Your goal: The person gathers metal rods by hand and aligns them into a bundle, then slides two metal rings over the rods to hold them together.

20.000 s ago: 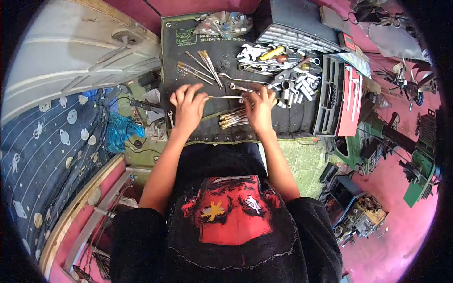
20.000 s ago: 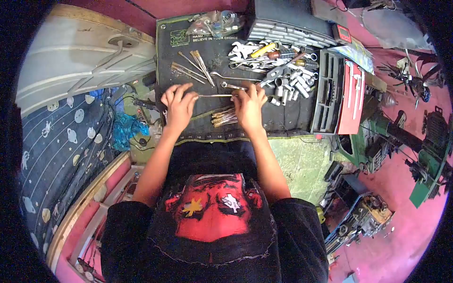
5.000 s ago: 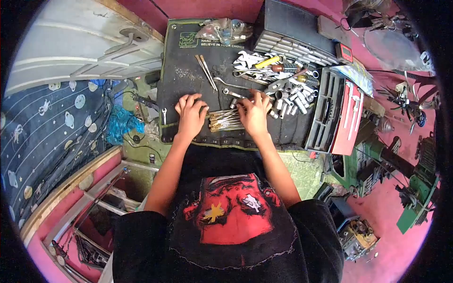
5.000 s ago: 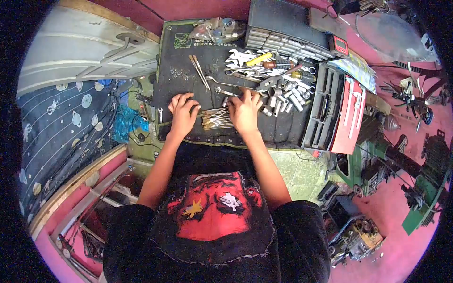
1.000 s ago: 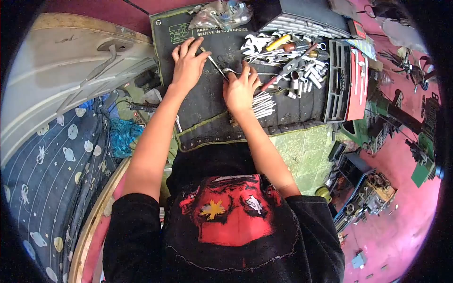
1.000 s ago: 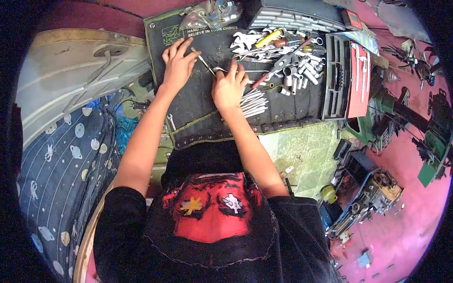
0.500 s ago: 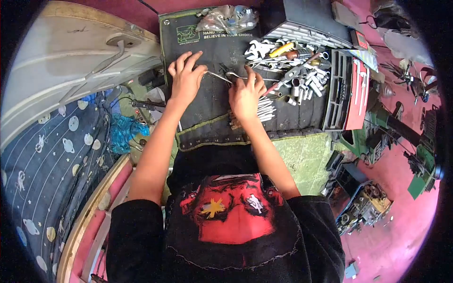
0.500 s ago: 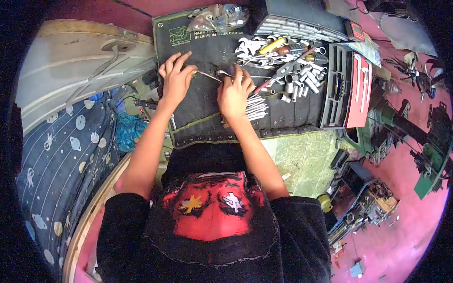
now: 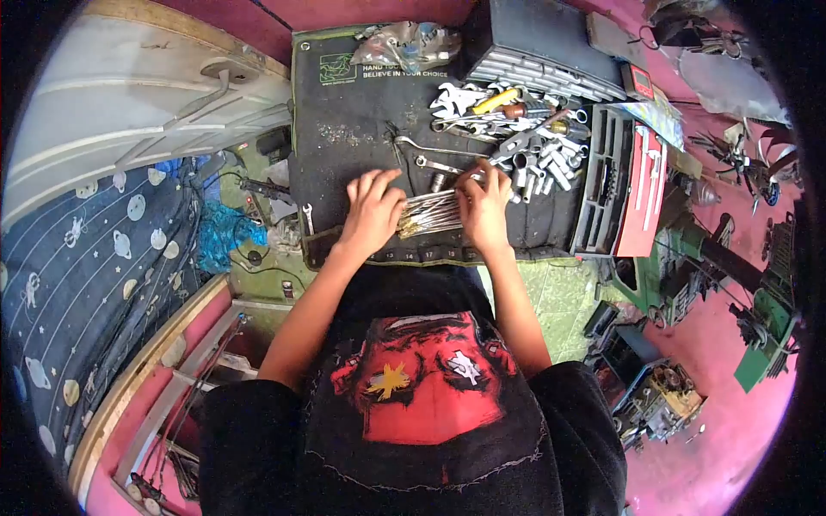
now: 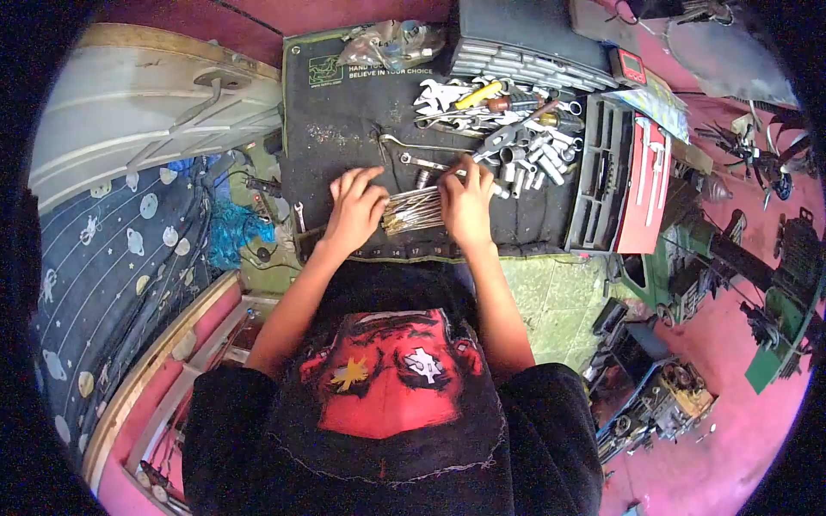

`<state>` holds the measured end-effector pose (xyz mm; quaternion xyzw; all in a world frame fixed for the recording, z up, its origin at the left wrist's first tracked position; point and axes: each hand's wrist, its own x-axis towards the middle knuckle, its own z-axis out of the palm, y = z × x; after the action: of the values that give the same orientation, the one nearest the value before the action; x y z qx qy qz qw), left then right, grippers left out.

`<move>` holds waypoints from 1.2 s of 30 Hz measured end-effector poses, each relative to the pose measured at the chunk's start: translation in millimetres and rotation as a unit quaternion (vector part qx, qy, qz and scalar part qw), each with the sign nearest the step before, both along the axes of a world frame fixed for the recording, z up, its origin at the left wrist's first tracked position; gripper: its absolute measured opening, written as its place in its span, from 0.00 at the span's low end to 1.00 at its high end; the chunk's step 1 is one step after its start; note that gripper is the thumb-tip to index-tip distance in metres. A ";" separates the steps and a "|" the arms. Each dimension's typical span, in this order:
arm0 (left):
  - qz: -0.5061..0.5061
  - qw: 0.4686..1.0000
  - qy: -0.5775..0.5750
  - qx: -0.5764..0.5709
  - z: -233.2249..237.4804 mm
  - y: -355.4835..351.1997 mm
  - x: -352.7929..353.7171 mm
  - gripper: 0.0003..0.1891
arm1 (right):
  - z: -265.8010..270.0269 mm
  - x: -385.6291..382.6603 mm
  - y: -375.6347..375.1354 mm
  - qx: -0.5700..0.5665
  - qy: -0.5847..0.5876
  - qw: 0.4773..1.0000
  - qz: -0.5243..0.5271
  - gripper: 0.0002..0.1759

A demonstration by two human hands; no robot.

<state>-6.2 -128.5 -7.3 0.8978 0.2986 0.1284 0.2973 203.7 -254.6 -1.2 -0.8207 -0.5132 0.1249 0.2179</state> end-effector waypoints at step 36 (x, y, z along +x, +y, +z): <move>0.062 0.974 0.215 0.042 1.1 -80.2 35.5 0.39 | -26.7 13.5 -31.0 -0.042 -0.133 0.961 0.238 0.35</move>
<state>29.2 -208.7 -6.2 0.8958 0.4048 -0.0371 0.1797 217.3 -285.6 -27.9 -0.6925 -0.7124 0.0840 0.0772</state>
